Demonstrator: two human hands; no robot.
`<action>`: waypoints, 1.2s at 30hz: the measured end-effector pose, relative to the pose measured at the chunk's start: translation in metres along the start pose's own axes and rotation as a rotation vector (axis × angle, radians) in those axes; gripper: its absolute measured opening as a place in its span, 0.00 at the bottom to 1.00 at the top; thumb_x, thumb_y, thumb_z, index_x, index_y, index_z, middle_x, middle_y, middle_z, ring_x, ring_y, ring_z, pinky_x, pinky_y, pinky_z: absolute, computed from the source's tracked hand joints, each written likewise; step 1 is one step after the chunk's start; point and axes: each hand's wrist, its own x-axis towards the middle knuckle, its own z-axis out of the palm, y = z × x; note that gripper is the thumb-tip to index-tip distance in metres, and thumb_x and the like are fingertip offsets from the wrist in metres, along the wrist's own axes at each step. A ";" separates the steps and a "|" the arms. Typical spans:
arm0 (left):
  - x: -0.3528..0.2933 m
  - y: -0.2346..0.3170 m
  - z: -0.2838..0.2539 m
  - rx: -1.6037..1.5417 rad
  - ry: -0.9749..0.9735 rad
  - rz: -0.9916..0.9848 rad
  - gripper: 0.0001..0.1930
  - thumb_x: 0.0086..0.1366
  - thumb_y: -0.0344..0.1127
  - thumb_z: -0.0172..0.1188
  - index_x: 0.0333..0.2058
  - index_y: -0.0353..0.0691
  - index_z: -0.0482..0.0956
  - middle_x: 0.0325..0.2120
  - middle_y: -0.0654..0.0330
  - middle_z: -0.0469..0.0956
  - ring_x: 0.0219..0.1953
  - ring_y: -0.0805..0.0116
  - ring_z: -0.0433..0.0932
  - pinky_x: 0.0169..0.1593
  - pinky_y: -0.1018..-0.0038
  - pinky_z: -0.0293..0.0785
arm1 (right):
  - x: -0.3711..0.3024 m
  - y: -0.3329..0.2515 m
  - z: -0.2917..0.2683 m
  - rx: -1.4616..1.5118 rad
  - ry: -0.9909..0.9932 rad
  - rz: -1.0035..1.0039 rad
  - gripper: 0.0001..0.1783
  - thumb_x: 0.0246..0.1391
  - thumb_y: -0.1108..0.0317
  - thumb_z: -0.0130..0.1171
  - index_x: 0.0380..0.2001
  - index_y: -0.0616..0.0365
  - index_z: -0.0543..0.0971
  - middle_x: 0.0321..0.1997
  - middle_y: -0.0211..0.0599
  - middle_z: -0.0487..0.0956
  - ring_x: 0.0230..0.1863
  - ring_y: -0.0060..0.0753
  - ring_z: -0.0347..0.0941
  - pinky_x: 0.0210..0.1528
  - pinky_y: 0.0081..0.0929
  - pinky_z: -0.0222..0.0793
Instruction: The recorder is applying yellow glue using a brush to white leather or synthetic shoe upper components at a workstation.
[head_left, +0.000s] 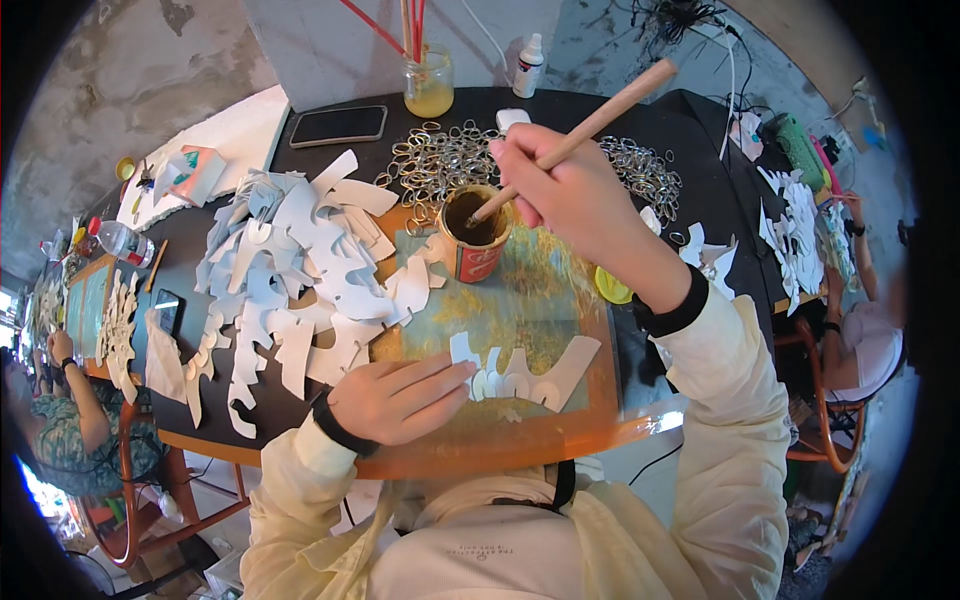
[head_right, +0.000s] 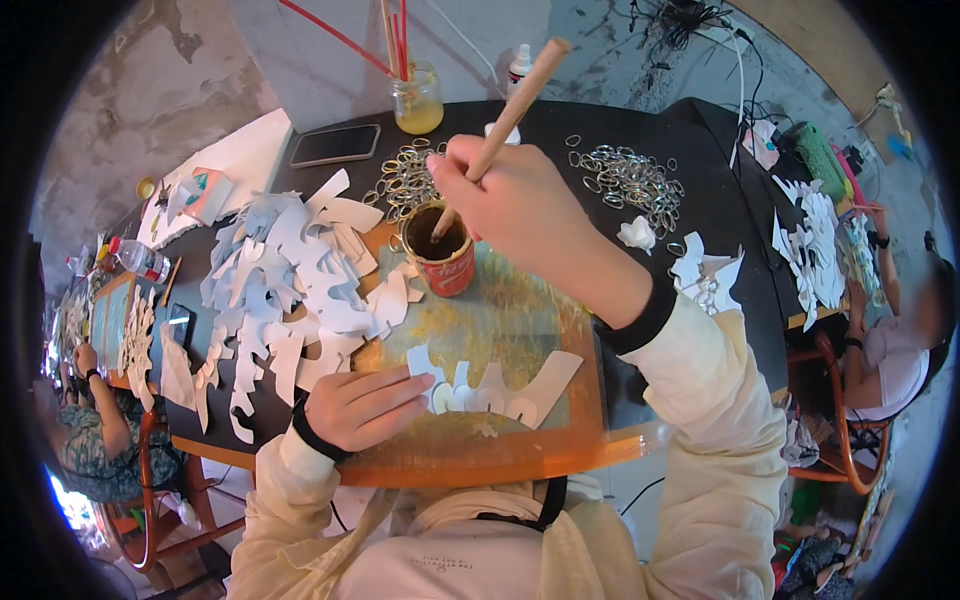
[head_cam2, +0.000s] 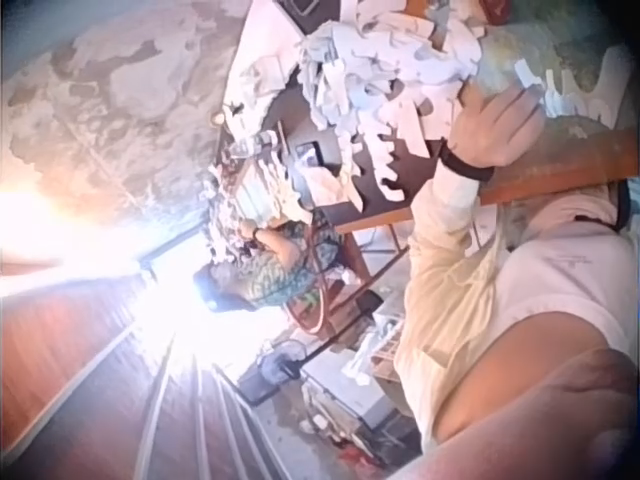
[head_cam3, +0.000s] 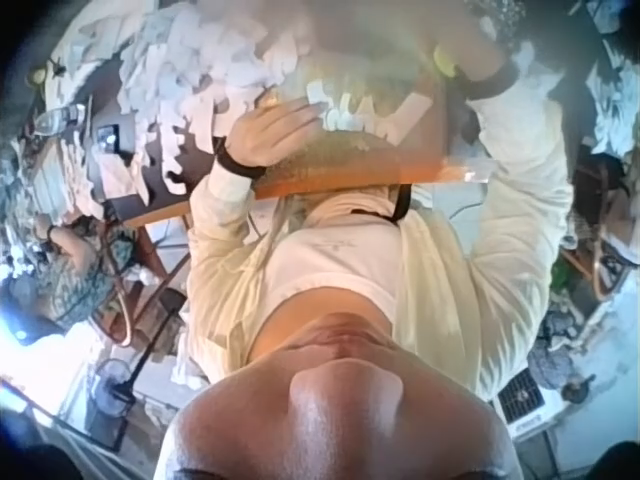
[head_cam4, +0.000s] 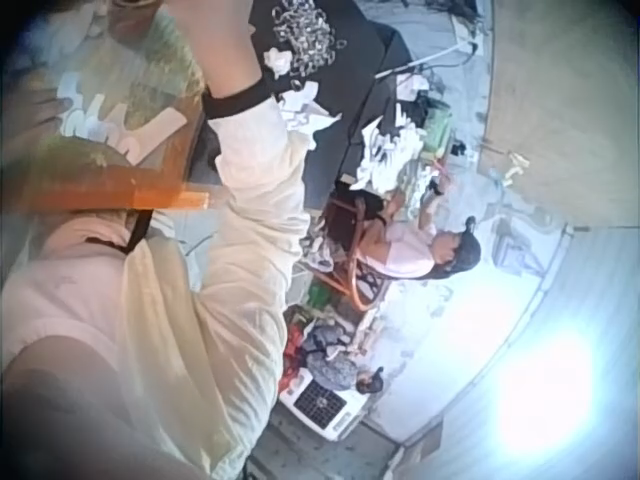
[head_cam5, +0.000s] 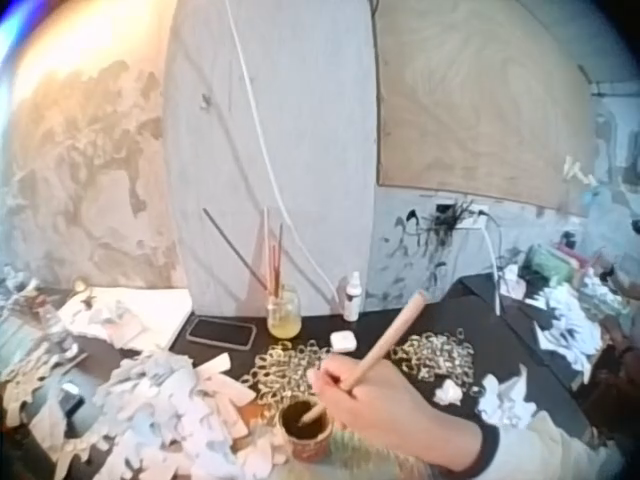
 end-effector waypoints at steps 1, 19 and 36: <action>0.000 -0.001 0.001 -0.010 0.010 -0.005 0.08 0.51 0.27 0.58 0.33 0.39 0.77 0.42 0.59 0.78 0.41 0.68 0.79 0.30 0.81 0.75 | 0.002 0.003 0.001 0.000 0.001 0.008 0.19 0.61 0.59 0.48 0.21 0.60 0.68 0.10 0.32 0.67 0.13 0.23 0.65 0.19 0.23 0.60; -0.007 0.002 0.001 -0.012 0.053 -0.049 0.08 0.52 0.27 0.58 0.33 0.40 0.77 0.41 0.61 0.78 0.40 0.70 0.79 0.30 0.83 0.73 | 0.004 0.002 -0.043 0.222 0.243 0.067 0.22 0.59 0.53 0.50 0.19 0.57 0.71 0.08 0.26 0.66 0.07 0.14 0.58 0.11 0.13 0.54; -0.010 0.004 0.005 -0.011 0.112 -0.046 0.09 0.49 0.27 0.60 0.32 0.41 0.77 0.38 0.62 0.78 0.38 0.70 0.79 0.28 0.81 0.74 | -0.051 0.002 -0.065 0.278 0.402 0.066 0.18 0.60 0.57 0.48 0.21 0.58 0.70 0.09 0.27 0.66 0.07 0.13 0.55 0.14 0.12 0.61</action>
